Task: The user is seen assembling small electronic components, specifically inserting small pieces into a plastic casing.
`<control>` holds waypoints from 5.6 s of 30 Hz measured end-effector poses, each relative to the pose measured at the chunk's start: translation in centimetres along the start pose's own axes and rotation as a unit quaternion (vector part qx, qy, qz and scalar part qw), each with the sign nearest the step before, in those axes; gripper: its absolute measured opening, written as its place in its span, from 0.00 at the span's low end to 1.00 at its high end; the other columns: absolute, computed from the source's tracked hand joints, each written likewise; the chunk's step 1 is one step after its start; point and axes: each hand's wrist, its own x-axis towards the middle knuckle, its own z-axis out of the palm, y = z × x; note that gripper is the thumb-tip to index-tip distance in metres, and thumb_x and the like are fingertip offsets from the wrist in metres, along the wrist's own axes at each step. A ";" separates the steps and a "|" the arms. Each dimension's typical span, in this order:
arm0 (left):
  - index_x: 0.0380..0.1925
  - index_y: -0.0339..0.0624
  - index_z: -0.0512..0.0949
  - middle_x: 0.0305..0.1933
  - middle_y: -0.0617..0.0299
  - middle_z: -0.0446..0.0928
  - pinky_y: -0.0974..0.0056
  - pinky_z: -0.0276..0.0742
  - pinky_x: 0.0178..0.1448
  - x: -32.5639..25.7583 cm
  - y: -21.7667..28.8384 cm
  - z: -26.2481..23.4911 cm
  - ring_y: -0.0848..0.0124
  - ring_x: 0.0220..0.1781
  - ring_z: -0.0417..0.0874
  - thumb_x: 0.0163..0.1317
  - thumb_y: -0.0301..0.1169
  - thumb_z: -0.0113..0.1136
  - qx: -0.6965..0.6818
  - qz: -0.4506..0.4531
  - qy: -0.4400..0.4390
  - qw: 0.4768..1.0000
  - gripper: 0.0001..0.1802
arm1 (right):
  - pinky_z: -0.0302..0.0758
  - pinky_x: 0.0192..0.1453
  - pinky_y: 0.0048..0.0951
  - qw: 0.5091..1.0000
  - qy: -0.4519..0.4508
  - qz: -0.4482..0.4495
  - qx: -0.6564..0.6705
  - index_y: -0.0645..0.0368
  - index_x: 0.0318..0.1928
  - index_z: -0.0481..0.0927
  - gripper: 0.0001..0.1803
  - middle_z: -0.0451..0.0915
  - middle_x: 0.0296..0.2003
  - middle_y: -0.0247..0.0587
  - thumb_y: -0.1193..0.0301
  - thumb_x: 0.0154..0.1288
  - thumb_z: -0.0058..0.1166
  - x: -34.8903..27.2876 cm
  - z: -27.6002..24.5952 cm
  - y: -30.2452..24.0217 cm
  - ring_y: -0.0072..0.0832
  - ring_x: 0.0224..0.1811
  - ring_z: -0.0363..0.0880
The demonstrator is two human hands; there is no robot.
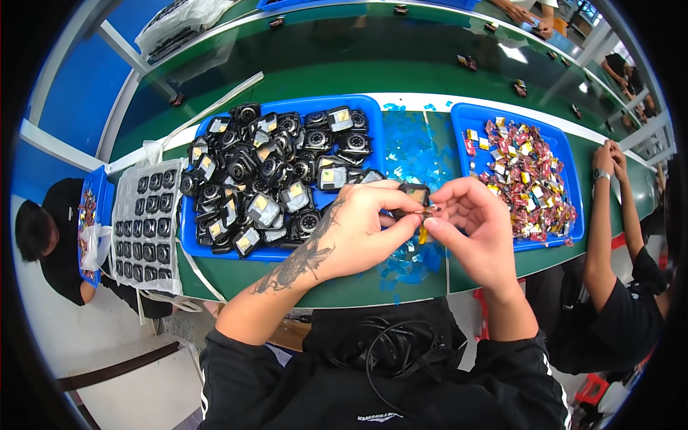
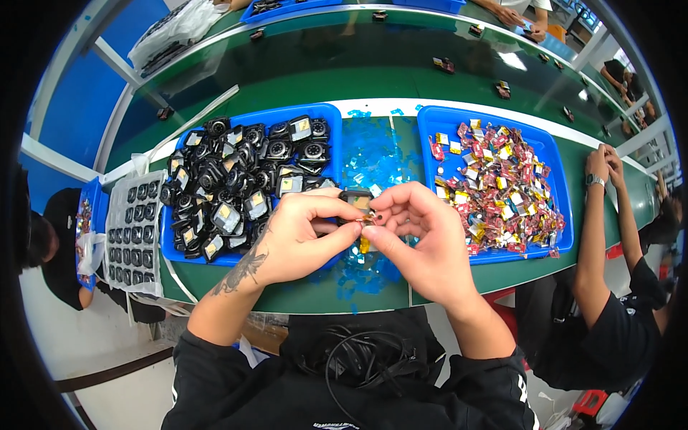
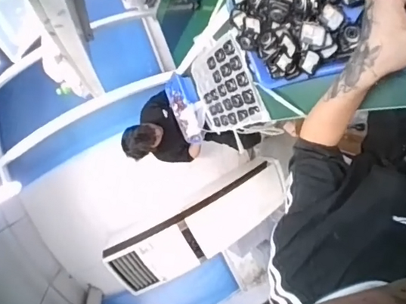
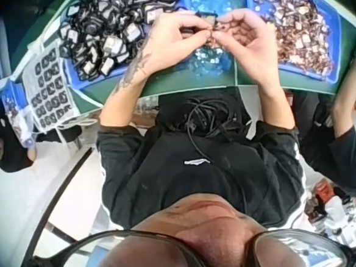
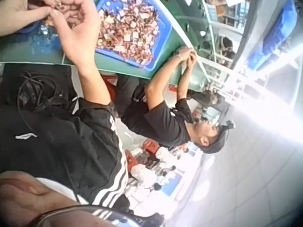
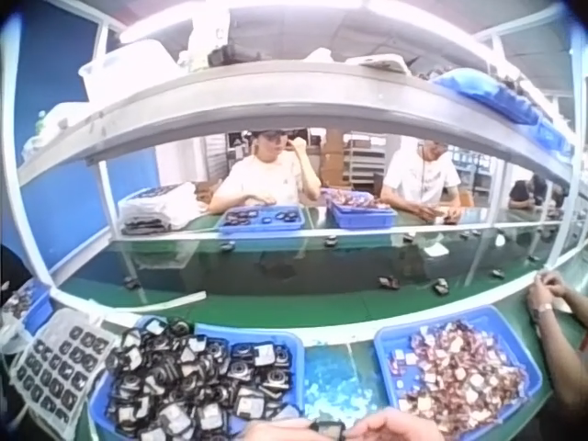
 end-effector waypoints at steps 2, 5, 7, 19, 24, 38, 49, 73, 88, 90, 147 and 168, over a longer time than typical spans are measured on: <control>0.44 0.28 0.81 0.40 0.59 0.77 0.73 0.80 0.49 0.3 -0.5 0.8 0.76 0.44 0.81 0.62 0.19 0.59 -0.090 0.000 0.018 0.996 0.11 | 0.76 0.41 0.16 0.993 0.041 -0.066 -0.083 0.64 0.41 0.76 0.11 0.78 0.36 0.34 0.83 0.58 0.62 -0.1 0.4 0.4 0.15 0.37 0.77; 0.54 0.31 0.77 0.48 0.55 0.78 0.68 0.80 0.56 0.2 -0.6 1.0 0.70 0.51 0.81 0.63 0.18 0.57 -0.198 -0.009 0.035 0.980 0.18 | 0.76 0.40 0.16 0.995 0.073 -0.047 0.040 0.65 0.43 0.74 0.13 0.78 0.35 0.36 0.83 0.59 0.61 0.2 0.8 0.7 0.15 0.36 0.77; 0.55 0.30 0.76 0.53 0.51 0.78 0.67 0.79 0.58 0.3 -0.9 1.3 0.69 0.53 0.81 0.64 0.17 0.56 -0.250 0.041 0.039 0.967 0.19 | 0.76 0.40 0.16 0.993 0.074 -0.039 0.078 0.64 0.44 0.72 0.14 0.77 0.34 0.36 0.83 0.59 0.61 0.4 0.9 1.2 0.15 0.35 0.77; 0.60 0.31 0.71 0.58 0.52 0.76 0.68 0.80 0.56 0.3 -1.0 1.9 0.70 0.55 0.80 0.65 0.16 0.52 -0.248 0.052 0.058 0.965 0.22 | 0.72 0.37 0.13 0.987 0.142 -0.071 0.001 0.61 0.42 0.71 0.15 0.76 0.34 0.32 0.83 0.58 0.63 0.2 1.5 2.8 0.14 0.34 0.75; 0.66 0.36 0.66 0.58 0.52 0.76 0.69 0.81 0.51 0.3 -0.6 2.0 0.71 0.56 0.79 0.66 0.17 0.50 -0.269 0.042 0.059 0.960 0.26 | 0.73 0.36 0.16 0.987 0.139 -0.068 -0.048 0.61 0.49 0.72 0.19 0.76 0.36 0.34 0.83 0.58 0.62 0.6 2.1 2.2 0.15 0.36 0.74; 0.38 0.45 0.78 0.39 0.60 0.75 0.55 0.75 0.44 -1.1 -3.2 -6.0 0.59 0.43 0.76 0.52 0.28 0.65 0.495 0.202 0.207 0.819 0.12 | 0.72 0.36 0.25 0.966 0.065 0.010 -0.249 0.64 0.53 0.75 0.27 0.85 0.36 0.40 0.71 0.53 0.68 19.9 -3.7 -0.8 0.22 0.32 0.78; 0.39 0.41 0.77 0.39 0.55 0.77 0.53 0.72 0.50 -0.8 -2.4 -5.6 0.56 0.48 0.75 0.48 0.27 0.68 0.506 0.097 0.192 0.835 0.16 | 0.77 0.46 0.33 0.862 0.156 0.030 -0.481 0.66 0.46 0.79 0.29 0.81 0.43 0.48 0.66 0.43 0.74 27.4 -8.4 6.2 0.35 0.40 0.81; 0.53 0.32 0.71 0.41 0.50 0.82 0.68 0.83 0.42 0.6 -0.6 -1.0 0.68 0.36 0.85 0.72 0.29 0.48 -0.330 -0.035 0.163 0.929 0.14 | 0.77 0.33 0.28 0.945 -0.004 -0.120 -0.305 0.62 0.32 0.81 0.07 0.82 0.26 0.39 0.71 0.59 0.64 7.0 -3.7 -1.0 0.23 0.28 0.82; 0.66 0.42 0.58 0.51 0.49 0.75 0.68 0.79 0.41 1.1 -1.8 -0.6 0.70 0.36 0.81 0.70 0.24 0.46 -0.335 -0.003 0.111 0.936 0.25 | 0.77 0.42 0.39 0.831 -0.092 -0.063 -0.544 0.63 0.32 0.78 0.07 0.81 0.28 0.47 0.76 0.54 0.63 9.0 -12.1 1.4 0.43 0.35 0.82; 0.66 0.43 0.58 0.51 0.50 0.75 0.69 0.79 0.41 1.0 -1.5 -0.6 0.71 0.36 0.81 0.70 0.24 0.46 -0.300 -0.002 0.122 0.946 0.25 | 0.76 0.41 0.39 0.845 -0.074 -0.046 -0.528 0.64 0.33 0.75 0.09 0.81 0.29 0.48 0.77 0.54 0.62 8.7 -11.6 0.3 0.46 0.35 0.81; 0.38 0.37 0.84 0.27 0.68 0.79 0.77 0.68 0.26 0.6 -1.4 0.3 0.86 0.24 0.74 0.65 0.32 0.62 -0.258 -0.048 -0.049 0.964 0.10 | 0.74 0.48 0.23 0.990 -0.119 -0.051 0.058 0.67 0.48 0.80 0.12 0.79 0.43 0.41 0.80 0.64 0.55 1.7 -1.5 1.5 0.21 0.42 0.77; 0.72 0.36 0.52 0.62 0.53 0.68 0.65 0.68 0.63 0.1 -1.1 1.1 0.71 0.59 0.72 0.69 0.19 0.40 -0.195 0.079 0.019 0.977 0.30 | 0.71 0.24 0.22 0.948 0.102 -0.162 -0.253 0.62 0.35 0.83 0.08 0.84 0.29 0.40 0.82 0.52 0.64 1.6 2.4 -0.7 0.23 0.22 0.77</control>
